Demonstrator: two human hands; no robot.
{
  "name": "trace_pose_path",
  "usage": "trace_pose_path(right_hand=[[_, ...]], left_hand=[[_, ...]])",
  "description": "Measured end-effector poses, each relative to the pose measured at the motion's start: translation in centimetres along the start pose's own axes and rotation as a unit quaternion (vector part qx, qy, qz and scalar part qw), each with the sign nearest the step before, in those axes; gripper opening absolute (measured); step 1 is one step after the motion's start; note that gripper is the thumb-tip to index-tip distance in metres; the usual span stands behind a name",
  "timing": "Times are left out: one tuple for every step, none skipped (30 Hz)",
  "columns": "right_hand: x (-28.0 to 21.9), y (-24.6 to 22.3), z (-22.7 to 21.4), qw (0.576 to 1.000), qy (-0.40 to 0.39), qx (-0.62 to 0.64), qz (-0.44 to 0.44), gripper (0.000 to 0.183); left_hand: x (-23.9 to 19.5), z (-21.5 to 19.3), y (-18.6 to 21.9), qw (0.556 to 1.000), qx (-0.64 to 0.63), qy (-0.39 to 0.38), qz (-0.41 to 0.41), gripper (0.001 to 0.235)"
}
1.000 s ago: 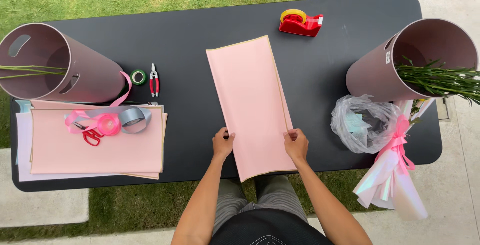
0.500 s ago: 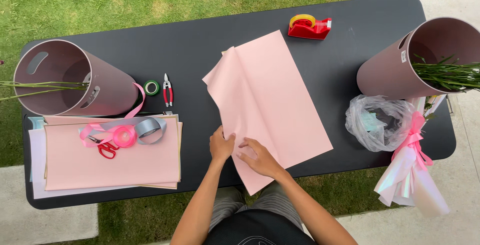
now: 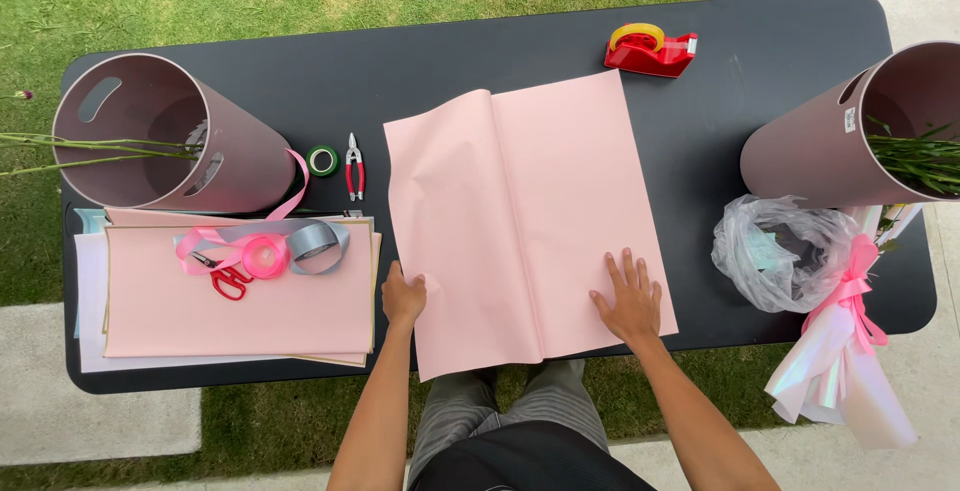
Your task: The person folds a sheet of pink paper several times on a table, uses a pair of pliers to hold the folds in place, and then picks up flowers from a bucket.
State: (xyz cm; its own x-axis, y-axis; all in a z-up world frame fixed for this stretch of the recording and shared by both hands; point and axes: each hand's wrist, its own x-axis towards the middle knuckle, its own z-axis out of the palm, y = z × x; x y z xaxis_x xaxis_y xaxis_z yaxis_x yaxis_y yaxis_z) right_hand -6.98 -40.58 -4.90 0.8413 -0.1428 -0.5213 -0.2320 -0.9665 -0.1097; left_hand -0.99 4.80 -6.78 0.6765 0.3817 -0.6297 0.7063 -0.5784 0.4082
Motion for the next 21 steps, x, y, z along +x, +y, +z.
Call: trace_pose_path(right_hand=[[-0.3,0.0,0.6,1.000,0.001,0.002,0.018,0.083],[-0.6,0.0,1.2,0.999,0.002,0.004,0.037,0.085],[-0.9,-0.1,1.6,0.999,0.003,0.004,0.039,0.085],[-1.2,-0.3,2.1,0.999,0.001,0.016,0.046,0.087],[-1.5,-0.5,2.5,0.998,-0.003,0.029,0.052,0.090],[-1.6,-0.5,2.6,0.998,-0.002,0.029,0.053,0.090],[-1.7,-0.7,2.7,0.998,-0.004,0.034,0.056,0.092],[-1.8,-0.8,2.8,0.998,-0.005,0.039,0.059,0.094],[-1.9,-0.8,2.7,0.997,-0.006,0.039,0.059,0.094],[-2.0,-0.8,2.6,0.996,0.008,0.059,0.062,0.098],[-1.8,-0.9,2.4,0.995,0.024,0.079,0.063,0.103],[-1.9,-1.3,1.4,0.995,0.025,0.080,0.063,0.103],[-2.3,-1.6,0.6,0.996,0.015,0.085,0.031,0.105],[-2.6,-1.9,-0.3,0.996,0.005,0.089,-0.001,0.107],[-2.4,-1.5,0.2,0.996,0.005,0.089,0.000,0.107],[-2.2,-1.1,0.6,0.997,-0.004,0.077,-0.004,0.110],[-2.2,-0.7,1.2,0.998,-0.015,0.064,-0.008,0.112],[-2.1,0.0,1.3,0.998,-0.015,0.064,-0.006,0.112],[-2.1,0.4,1.5,0.998,-0.016,0.064,0.004,0.114],[-2.2,0.8,1.8,0.998,-0.016,0.065,0.014,0.116],[-2.1,1.2,1.9,0.998,-0.016,0.065,0.014,0.116]], left_hand=[[1.3,0.8,-1.0,1.000,-0.001,0.025,0.007,0.072],[2.7,1.5,-1.9,0.999,-0.003,0.050,0.015,0.066],[2.4,1.5,-1.4,0.999,-0.003,0.048,0.017,0.066],[2.1,1.4,-0.9,0.998,0.004,0.063,0.021,0.064],[1.7,1.3,-0.5,0.997,0.011,0.079,0.024,0.063],[-0.2,1.0,1.2,0.997,0.011,0.078,0.025,0.063],[-2.1,0.5,2.8,0.988,0.064,0.111,0.080,0.077],[-4.1,0.1,4.4,0.974,0.117,0.144,0.133,0.092],[-5.7,-0.2,5.3,0.973,0.118,0.144,0.134,0.092],[-7.3,-0.4,6.1,0.950,0.203,0.101,0.214,0.097],[-8.8,-0.8,7.2,0.911,0.284,0.058,0.292,0.103],[-8.2,0.2,6.5,0.911,0.285,0.059,0.293,0.103],[-7.8,1.2,5.8,0.903,0.320,0.015,0.287,0.104],[-7.4,2.3,5.0,0.892,0.354,-0.030,0.280,0.105],[-6.9,2.7,4.2,0.891,0.354,-0.030,0.282,0.105],[-6.4,3.1,3.4,0.894,0.357,-0.046,0.266,0.104],[-6.0,3.5,2.4,0.896,0.361,-0.063,0.250,0.103],[-5.8,3.5,2.3,0.896,0.361,-0.065,0.251,0.103],[-5.7,3.4,1.9,0.897,0.365,-0.060,0.243,0.103],[-5.6,3.2,1.5,0.898,0.368,-0.055,0.236,0.103],[-5.6,3.4,1.3,0.898,0.369,-0.055,0.236,0.103]])
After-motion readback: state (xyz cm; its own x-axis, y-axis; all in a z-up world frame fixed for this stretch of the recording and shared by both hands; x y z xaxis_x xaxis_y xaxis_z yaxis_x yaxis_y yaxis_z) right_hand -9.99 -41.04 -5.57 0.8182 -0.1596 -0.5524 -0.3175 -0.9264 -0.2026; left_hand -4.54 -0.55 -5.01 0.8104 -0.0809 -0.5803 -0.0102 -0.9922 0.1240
